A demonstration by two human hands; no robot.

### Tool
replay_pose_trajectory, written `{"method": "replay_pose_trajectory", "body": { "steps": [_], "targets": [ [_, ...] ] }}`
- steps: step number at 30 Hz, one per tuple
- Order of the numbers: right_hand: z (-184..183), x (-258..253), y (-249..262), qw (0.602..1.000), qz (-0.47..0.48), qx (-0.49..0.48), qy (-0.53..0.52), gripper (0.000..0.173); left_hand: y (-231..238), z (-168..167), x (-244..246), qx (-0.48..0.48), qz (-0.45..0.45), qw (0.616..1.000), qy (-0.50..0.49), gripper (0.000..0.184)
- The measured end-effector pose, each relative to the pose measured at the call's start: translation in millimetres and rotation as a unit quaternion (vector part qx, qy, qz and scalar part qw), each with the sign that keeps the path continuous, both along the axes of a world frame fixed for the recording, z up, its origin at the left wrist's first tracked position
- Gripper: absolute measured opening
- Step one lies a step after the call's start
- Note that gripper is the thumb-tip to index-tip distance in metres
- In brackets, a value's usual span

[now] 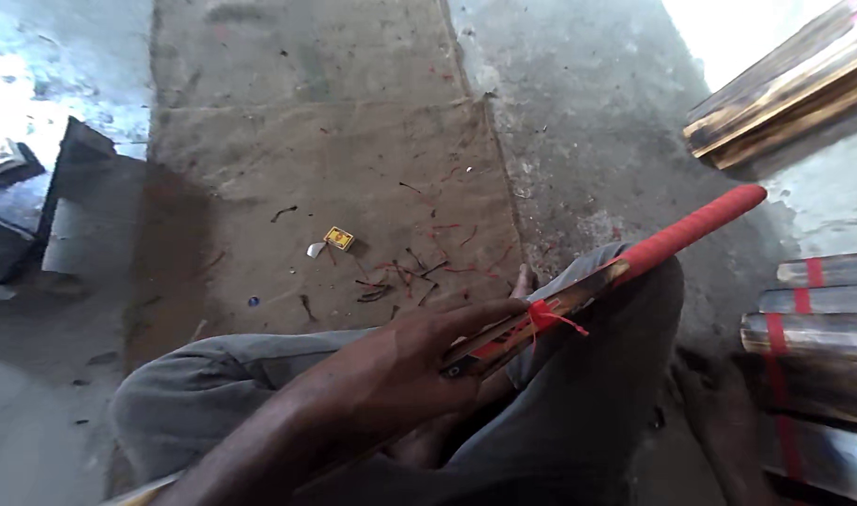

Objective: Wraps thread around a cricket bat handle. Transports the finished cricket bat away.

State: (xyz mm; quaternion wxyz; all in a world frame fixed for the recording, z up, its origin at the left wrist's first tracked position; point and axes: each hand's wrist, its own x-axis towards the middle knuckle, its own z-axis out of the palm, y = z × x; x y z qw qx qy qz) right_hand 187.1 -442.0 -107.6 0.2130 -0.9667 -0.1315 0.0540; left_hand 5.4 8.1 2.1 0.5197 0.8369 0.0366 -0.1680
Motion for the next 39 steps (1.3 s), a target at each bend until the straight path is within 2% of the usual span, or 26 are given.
{"method": "replay_pose_trajectory", "body": {
  "steps": [2, 4, 6, 7, 9, 11, 15, 17, 19, 21, 23, 24, 26, 28, 31, 39],
  "targets": [
    [50.8, -11.3, 69.4, 0.978, 0.095, 0.167, -0.083, 0.037, 1.5, -1.5, 2.1, -0.011, -0.002, 1.000, 0.008, 0.081],
    [88.1, -24.5, 131.5, 0.931, 0.233, 0.258, -0.110, 0.044, 2.7, -1.7, 3.5, -0.026, 0.003, 0.999, 0.025, 0.082],
    [102.6, -35.8, 183.1, 0.890, 0.339, 0.278, -0.123, 0.049, 2.8, 0.1, 2.6, -0.041, 0.011, 0.998, 0.041, 0.080],
    [103.5, -38.6, 202.5, 0.877, 0.369, 0.281, -0.128, 0.047, 2.8, 0.5, 2.5, -0.047, 0.012, 0.998, 0.042, 0.079],
    [101.6, -40.3, 226.4, 0.863, 0.397, 0.291, -0.114, 0.029, 3.6, -1.4, 2.0, -0.057, 0.007, 0.998, 0.033, 0.079],
    [99.6, -40.1, 234.6, 0.861, 0.400, 0.300, -0.088, 0.014, 4.7, -2.9, 0.9, -0.050, 0.007, 0.998, 0.025, 0.079],
    [107.0, -34.9, 235.7, 0.865, 0.382, 0.326, -0.006, 0.012, 5.8, -3.2, 0.9, -0.021, 0.004, 1.000, 0.012, 0.076],
    [112.1, -36.4, 236.4, 0.877, 0.368, 0.308, 0.010, 0.011, 4.7, -3.3, 2.2, -0.013, 0.008, 1.000, -0.018, 0.071],
    [117.5, -39.1, 238.4, 0.895, 0.347, 0.281, 0.013, 0.010, -0.7, -1.3, 4.1, 0.033, 0.036, 0.997, -0.062, 0.072],
    [122.0, -40.4, 240.5, 0.913, 0.324, 0.248, 0.015, 0.015, -7.1, 0.5, 6.1, 0.122, 0.064, 0.981, -0.135, 0.060],
    [123.3, -40.0, 241.7, 0.925, 0.309, 0.223, 0.016, 0.028, -10.4, -1.7, 7.1, 0.180, 0.086, 0.954, -0.222, 0.037],
    [123.9, -40.0, 242.6, 0.929, 0.304, 0.212, 0.011, 0.028, -10.7, -2.6, 7.6, 0.187, 0.096, 0.945, -0.250, 0.026],
    [126.2, -40.8, 244.8, 0.932, 0.301, 0.203, 0.001, 0.018, -8.7, -3.8, 6.9, 0.184, 0.101, 0.941, -0.267, 0.016],
    [127.9, -40.4, 246.3, 0.933, 0.308, 0.185, -0.008, 0.011, -7.6, -4.5, 5.7, 0.183, 0.098, 0.939, -0.273, 0.016],
    [130.6, -39.2, 248.1, 0.938, 0.316, 0.145, -0.010, 0.013, -10.0, -4.1, 4.9, 0.213, 0.095, 0.930, -0.286, 0.016],
    [134.4, -27.2, 250.7, 0.911, 0.400, 0.079, -0.054, 0.021, -16.8, 1.6, 7.3, 0.368, 0.085, 0.859, -0.346, 0.017]
  ]
}}
